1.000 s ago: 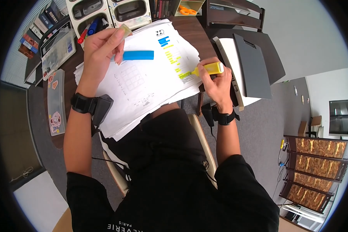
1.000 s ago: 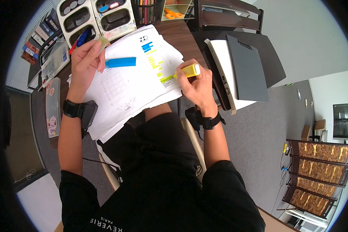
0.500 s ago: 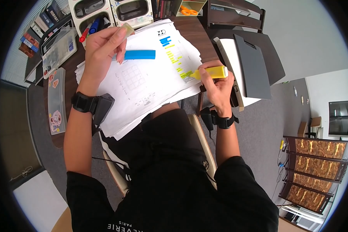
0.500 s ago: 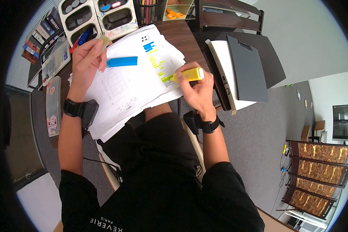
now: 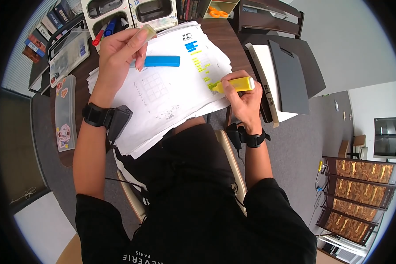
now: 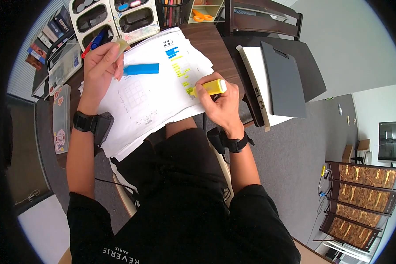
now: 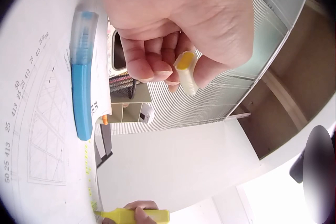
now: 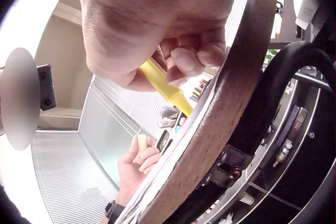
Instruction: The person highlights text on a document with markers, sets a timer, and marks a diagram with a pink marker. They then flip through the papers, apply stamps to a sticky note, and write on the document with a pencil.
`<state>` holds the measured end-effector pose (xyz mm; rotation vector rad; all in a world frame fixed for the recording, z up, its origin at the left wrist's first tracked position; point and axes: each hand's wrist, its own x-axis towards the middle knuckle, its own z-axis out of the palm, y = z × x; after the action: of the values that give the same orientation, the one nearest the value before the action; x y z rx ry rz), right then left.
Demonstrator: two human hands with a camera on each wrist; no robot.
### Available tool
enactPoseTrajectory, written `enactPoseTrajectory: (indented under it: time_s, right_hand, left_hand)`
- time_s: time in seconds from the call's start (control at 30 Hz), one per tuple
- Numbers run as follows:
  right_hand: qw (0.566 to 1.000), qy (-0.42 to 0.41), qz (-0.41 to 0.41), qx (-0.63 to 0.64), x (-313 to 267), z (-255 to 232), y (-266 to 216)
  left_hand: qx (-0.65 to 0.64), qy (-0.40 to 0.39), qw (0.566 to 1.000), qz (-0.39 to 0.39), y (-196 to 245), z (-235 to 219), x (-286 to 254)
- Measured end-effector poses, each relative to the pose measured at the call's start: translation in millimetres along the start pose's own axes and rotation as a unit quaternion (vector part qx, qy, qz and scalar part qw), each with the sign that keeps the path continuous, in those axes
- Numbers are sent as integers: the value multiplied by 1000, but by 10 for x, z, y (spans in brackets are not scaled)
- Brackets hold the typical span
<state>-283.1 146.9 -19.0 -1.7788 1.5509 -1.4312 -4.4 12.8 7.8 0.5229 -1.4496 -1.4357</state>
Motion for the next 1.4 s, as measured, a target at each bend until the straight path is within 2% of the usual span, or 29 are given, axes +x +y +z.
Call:
enactPoseTrajectory:
  time_s: [0.17, 0.3, 0.37, 1.0, 1.07, 1.23, 1.4]
  right_hand:
    - [999, 3, -45, -13, 9, 17, 44]
    - [999, -2, -44, -12, -4, 14, 30]
    - [1000, -25, 2, -17, -13, -7, -6]
    - [999, -38, -11, -29, 5, -2, -40]
    - [998, -15, -60, -22, 25, 18, 9]
    - [996, 3, -63, -57, 79, -80, 92]
    - [997, 30, -45, -54, 98, -130, 127]
  left_hand:
    - [16, -17, 1000, -3, -46, -58, 1]
    - [11, -10, 1000, -1, -27, -29, 3]
    - [3, -2, 1000, 0, -19, -14, 0]
    - [23, -16, 1000, 3, -62, -64, 4]
    - [24, -17, 1000, 5, -62, -64, 4]
    - [3, 7, 1000, -4, 6, 8, -8]
    - [25, -7, 1000, -3, -51, -53, -5]
